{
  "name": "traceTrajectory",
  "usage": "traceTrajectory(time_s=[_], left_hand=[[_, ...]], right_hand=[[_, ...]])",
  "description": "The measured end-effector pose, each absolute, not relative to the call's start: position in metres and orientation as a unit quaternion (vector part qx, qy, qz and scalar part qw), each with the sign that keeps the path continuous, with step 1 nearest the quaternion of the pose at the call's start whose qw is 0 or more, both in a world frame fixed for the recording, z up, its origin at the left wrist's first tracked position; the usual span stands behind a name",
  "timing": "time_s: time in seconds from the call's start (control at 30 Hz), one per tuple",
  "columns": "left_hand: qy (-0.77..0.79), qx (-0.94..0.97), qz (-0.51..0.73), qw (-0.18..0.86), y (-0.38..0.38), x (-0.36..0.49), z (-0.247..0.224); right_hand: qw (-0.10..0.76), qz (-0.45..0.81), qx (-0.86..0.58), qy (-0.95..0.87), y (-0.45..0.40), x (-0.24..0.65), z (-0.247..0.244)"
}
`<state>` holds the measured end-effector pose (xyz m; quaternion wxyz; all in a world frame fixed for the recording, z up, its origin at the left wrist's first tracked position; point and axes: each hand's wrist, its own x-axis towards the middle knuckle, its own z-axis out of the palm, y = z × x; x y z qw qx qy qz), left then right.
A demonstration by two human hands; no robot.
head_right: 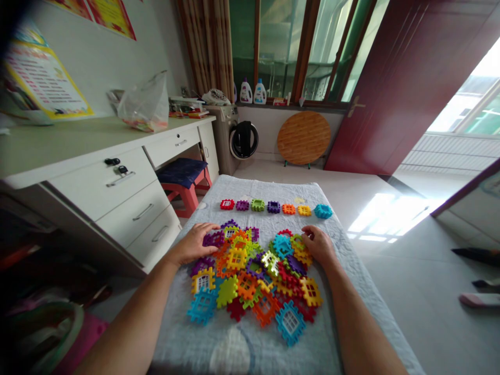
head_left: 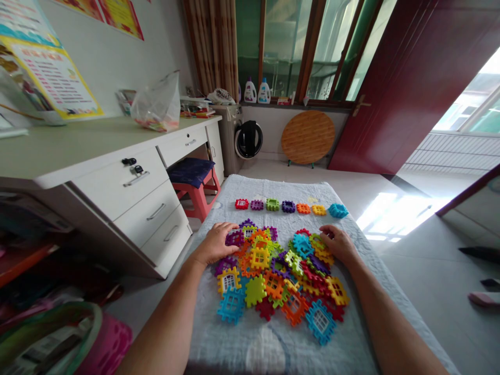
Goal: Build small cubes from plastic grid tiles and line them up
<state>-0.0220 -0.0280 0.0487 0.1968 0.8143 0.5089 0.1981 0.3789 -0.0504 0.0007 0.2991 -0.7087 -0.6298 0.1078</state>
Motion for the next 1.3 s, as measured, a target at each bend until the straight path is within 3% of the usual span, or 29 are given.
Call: traceTrajectory(time_s=[0.3,0.67,1.3], left_hand=[[0.51,0.781,0.316,0.171,-0.021,-0.05,0.051],[0.513,0.821,0.139,0.211,-0.019,-0.063,0.044],[0.525,0.809,0.14,0.224,-0.021,-0.055,0.042]], right_hand=[[0.303,0.109,-0.712,-0.624,-0.052,0.378,0.004],[0.305,0.107,-0.71,-0.625,-0.051,0.379,0.002],[0.305,0.112,-0.708,-0.627,-0.051,0.379,0.002]])
